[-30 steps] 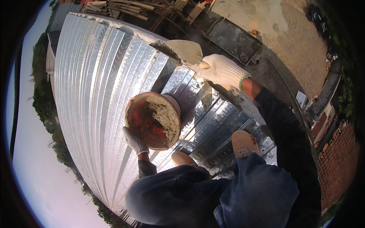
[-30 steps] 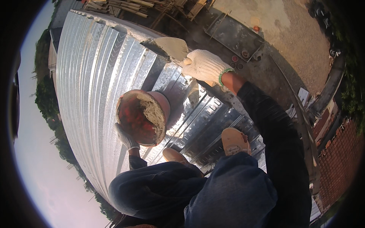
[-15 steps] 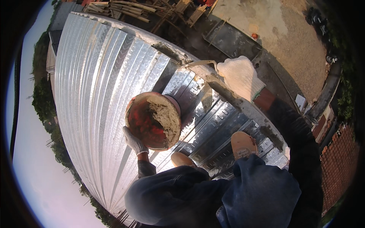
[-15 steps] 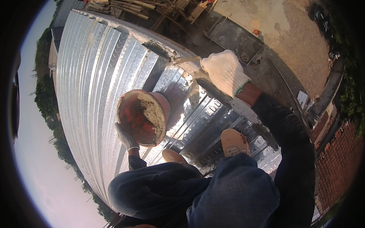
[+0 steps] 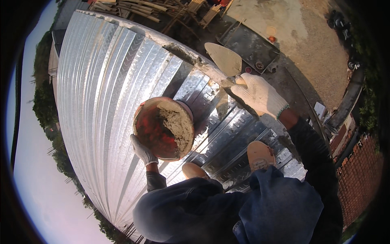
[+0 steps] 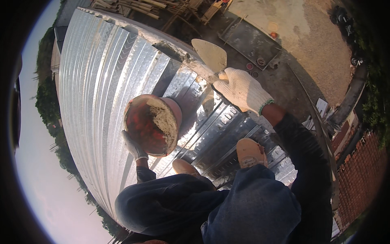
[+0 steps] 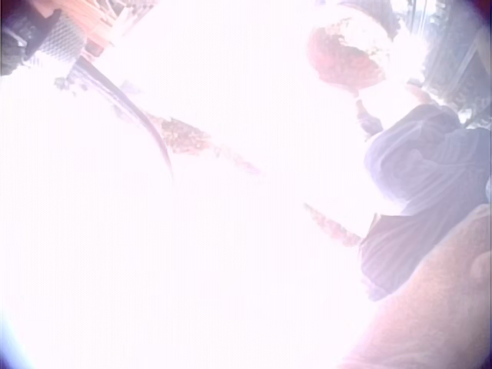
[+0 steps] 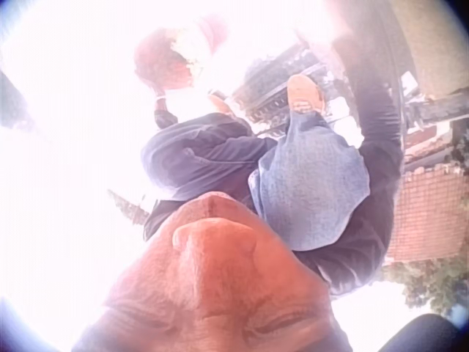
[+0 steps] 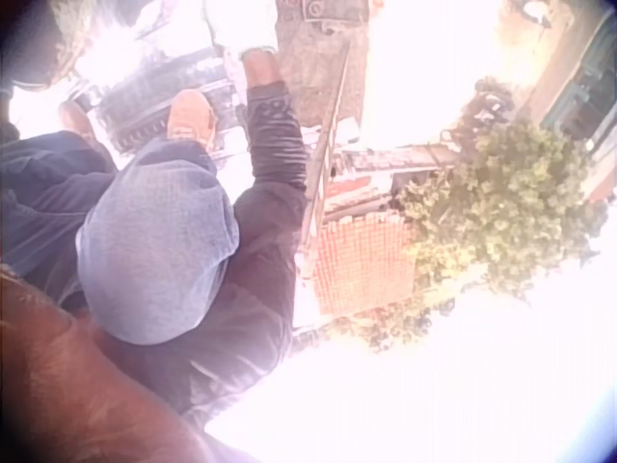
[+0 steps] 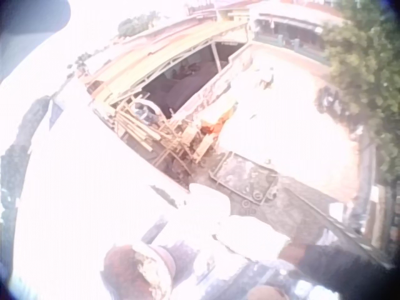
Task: The person scoops wet cement from a red bucket using a trowel and spreads it along the seams of a corrugated metal roof. The person repeatedly scoops and applies the cement to seal the roof joints.
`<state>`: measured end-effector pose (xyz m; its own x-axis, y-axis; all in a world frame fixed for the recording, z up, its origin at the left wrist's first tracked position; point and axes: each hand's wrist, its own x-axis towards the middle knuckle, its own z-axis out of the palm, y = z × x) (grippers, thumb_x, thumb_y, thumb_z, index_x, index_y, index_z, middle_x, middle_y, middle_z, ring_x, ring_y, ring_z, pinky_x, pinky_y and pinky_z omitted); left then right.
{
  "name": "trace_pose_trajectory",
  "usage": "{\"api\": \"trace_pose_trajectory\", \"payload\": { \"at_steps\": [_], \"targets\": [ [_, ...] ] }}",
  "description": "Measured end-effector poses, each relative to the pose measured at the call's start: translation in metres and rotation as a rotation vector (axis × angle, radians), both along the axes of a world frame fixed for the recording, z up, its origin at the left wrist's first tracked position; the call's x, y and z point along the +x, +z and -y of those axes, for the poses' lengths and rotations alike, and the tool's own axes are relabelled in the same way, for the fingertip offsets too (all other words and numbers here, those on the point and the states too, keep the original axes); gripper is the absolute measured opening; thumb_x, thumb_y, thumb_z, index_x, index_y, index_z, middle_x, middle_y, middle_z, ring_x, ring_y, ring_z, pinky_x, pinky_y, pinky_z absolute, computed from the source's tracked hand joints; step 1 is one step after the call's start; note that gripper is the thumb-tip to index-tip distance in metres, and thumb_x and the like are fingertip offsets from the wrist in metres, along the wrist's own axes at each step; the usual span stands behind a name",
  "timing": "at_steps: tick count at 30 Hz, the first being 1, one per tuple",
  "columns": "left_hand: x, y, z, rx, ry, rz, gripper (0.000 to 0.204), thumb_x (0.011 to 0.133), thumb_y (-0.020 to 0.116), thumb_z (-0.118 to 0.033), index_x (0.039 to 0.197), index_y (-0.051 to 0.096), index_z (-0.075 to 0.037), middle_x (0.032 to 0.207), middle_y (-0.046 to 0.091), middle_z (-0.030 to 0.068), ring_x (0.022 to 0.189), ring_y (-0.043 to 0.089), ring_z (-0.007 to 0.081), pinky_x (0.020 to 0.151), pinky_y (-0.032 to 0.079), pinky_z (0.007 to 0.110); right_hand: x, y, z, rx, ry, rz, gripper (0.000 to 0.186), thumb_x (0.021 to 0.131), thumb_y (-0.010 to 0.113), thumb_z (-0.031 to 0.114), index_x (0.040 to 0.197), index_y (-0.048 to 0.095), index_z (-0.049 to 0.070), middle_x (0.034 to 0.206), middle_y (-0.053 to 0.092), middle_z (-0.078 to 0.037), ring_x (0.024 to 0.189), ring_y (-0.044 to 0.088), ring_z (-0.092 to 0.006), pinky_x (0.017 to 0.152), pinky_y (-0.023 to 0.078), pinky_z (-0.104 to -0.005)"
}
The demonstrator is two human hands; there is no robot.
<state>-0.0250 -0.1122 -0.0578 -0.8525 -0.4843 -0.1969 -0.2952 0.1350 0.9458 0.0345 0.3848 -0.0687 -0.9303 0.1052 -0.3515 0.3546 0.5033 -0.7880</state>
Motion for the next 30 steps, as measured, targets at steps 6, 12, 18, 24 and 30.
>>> {"api": "trace_pose_trajectory", "payload": {
  "at_steps": [6,12,18,24,30],
  "targets": [
    [0.001,-0.001,0.006,0.026,-0.031,-0.017,0.054,0.117,0.052,-0.044,0.136,0.067,0.005,0.127,0.07,0.0096,0.112,0.066,0.0185,0.101,0.054,0.037,-0.011,0.005,0.02,-0.679,-0.09,0.299,0.035,0.102,0.059,0.037,0.091,0.066,0.005,0.076,0.064,-0.004,0.066,0.063,-0.0137,0.062,0.053,-0.0364],
    [0.0,-0.001,0.009,-0.038,-0.003,0.032,0.057,0.118,0.05,-0.044,0.14,0.064,0.006,0.133,0.067,0.0112,0.116,0.064,0.0197,0.103,0.053,0.038,-0.042,-0.003,0.044,-0.647,-0.052,0.242,0.039,0.1,0.06,0.039,0.085,0.071,0.004,0.073,0.069,-0.007,0.066,0.069,-0.0197,0.063,0.054,-0.0404],
    [0.001,-0.003,0.005,-0.001,-0.016,0.057,0.062,0.117,0.051,-0.048,0.144,0.061,0.006,0.137,0.065,0.0122,0.119,0.064,0.021,0.105,0.053,0.038,-0.094,-0.017,0.05,-0.086,0.148,-0.067,0.046,0.097,0.06,0.041,0.09,0.077,-0.001,0.089,0.076,-0.024,0.083,0.076,-0.0394,0.075,0.058,-0.0516],
    [0.003,0.008,-0.012,-0.022,-0.017,0.018,0.066,0.116,0.05,-0.052,0.148,0.059,0.005,0.138,0.066,0.0141,0.118,0.067,0.0241,0.105,0.055,0.04,-0.152,-0.003,0.063,0.192,0.326,-0.045,0.041,0.096,0.064,0.034,0.101,0.08,-0.003,0.096,0.077,-0.028,0.093,0.077,-0.0461,0.081,0.061,-0.0546],
    [0.003,0.012,-0.017,-0.022,-0.004,0.073,0.069,0.116,0.049,-0.054,0.15,0.058,0.005,0.139,0.066,0.0147,0.12,0.067,0.0254,0.106,0.056,0.04,-0.144,0.012,0.093,0.442,0.297,-0.2,0.02,0.089,0.073,0.019,0.098,0.084,0.005,0.093,0.081,-0.021,0.089,0.082,-0.0379,0.075,0.064,-0.0498]
  ]
}}
